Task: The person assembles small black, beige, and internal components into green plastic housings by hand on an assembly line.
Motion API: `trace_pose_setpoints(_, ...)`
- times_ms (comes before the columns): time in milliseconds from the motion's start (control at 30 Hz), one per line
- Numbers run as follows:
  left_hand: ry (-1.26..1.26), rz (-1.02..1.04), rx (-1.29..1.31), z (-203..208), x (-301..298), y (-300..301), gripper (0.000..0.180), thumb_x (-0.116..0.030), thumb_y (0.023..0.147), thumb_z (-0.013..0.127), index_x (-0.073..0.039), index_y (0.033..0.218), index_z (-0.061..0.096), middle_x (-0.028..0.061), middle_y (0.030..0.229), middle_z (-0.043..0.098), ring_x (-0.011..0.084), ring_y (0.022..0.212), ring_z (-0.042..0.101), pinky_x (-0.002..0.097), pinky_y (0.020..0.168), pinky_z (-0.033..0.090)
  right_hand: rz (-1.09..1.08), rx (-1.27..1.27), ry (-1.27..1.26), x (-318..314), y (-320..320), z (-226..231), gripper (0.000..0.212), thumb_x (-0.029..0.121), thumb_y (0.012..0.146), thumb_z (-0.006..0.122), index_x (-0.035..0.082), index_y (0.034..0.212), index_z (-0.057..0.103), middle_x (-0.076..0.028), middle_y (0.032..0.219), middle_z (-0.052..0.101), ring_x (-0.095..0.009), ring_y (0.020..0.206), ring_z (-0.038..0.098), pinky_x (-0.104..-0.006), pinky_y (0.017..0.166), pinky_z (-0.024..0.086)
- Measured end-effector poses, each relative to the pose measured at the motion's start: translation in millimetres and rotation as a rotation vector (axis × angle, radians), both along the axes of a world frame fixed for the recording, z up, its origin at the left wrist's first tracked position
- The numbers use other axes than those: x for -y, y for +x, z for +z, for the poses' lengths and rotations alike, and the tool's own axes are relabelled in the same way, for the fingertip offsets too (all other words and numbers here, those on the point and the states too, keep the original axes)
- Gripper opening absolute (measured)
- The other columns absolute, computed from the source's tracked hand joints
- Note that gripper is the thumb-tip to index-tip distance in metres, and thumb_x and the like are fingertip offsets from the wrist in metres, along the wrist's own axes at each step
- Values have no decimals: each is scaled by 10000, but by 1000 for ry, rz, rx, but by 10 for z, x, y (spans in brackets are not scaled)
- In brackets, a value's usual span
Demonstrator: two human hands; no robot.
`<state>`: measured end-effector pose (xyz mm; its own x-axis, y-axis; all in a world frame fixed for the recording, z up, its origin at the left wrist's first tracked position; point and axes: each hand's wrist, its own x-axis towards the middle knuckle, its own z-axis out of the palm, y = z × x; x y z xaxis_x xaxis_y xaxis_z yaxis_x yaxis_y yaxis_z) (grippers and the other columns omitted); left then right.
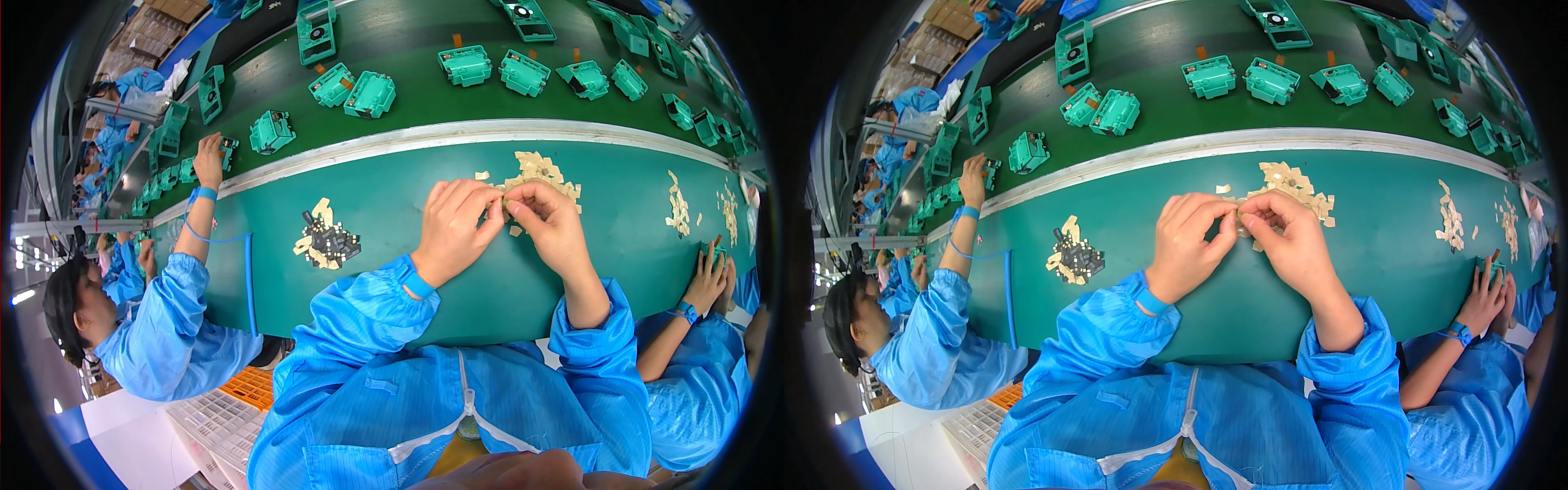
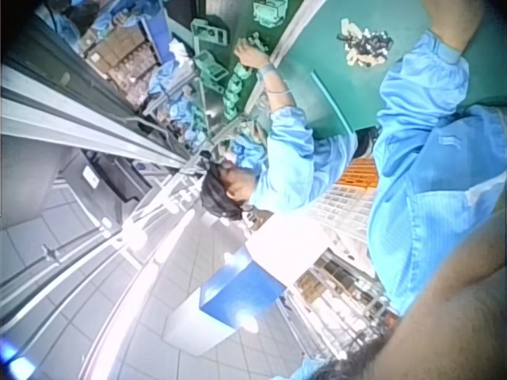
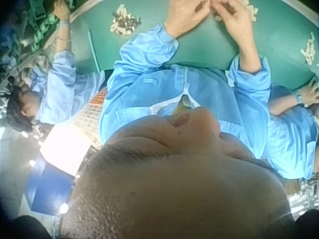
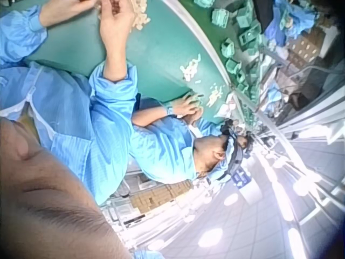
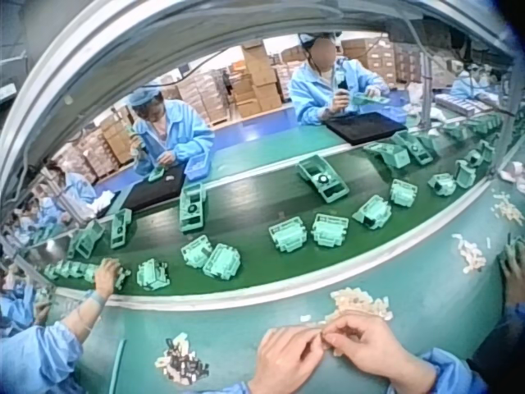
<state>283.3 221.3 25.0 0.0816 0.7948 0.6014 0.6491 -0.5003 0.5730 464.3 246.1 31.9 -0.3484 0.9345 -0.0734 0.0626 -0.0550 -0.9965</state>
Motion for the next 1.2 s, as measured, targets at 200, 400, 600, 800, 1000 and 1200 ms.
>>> trace_pose_setpoints(200, -29, 65, 31, -29, -41, 31, 124, -32, 797, 732, -62, 895, 661, 61, 860, 668, 253, 776, 654, 379, 723, 471, 14, -53, -112, -70, 101, 34, 135, 4, 956, 641, -16, 1089, 656, -23, 960, 677, -85, 873, 623, -248, 788, 510)
trace_pose_setpoints(400, -136, 101, 103, -125, -60, 46, 115, -55, 800, 721, -76, 891, 654, 47, 861, 664, 252, 779, 639, 384, 728, 446, -37, -18, -124, -158, 221, 43, 119, 50, 988, 607, -13, 1082, 645, -16, 953, 663, -72, 862, 599, -226, 798, 487)
trace_pose_setpoints(600, -232, 68, -37, -75, -84, 94, 89, -130, 859, 746, -86, 926, 709, 26, 884, 670, 213, 815, 645, 365, 784, 435, -203, -124, -117, -201, 262, 66, 154, 61, 1000, 591, -16, 1114, 660, -21, 944, 669, -75, 858, 598, -232, 804, 487)
trace_pose_setpoints(800, -226, 39, -53, -88, -129, 143, 95, -162, 876, 744, -108, 953, 735, 17, 969, 670, 225, 908, 628, 372, 787, 422, -145, -94, -136, -202, 286, 50, 156, 52, 994, 598, -16, 1099, 691, -23, 932, 692, -71, 830, 606, -232, 787, 496)
trace_pose_setpoints(1000, -231, 29, -64, -133, -154, 150, 108, -109, 893, 704, -113, 998, 732, 19, 982, 671, 229, 921, 637, 373, 794, 427, -172, -61, -105, -206, 309, 49, 150, 57, 989, 608, -13, 1084, 700, -19, 929, 698, -65, 825, 607, -229, 772, 495)
trace_pose_setpoints(1200, -230, 44, -36, -120, -171, 200, 106, -92, 894, 694, -111, 991, 732, 17, 937, 688, 228, 901, 636, 370, 786, 426, -166, -27, -83, -222, 346, 27, 146, 51, 980, 611, -14, 1071, 706, -9, 901, 689, -61, 807, 596, -229, 755, 491)
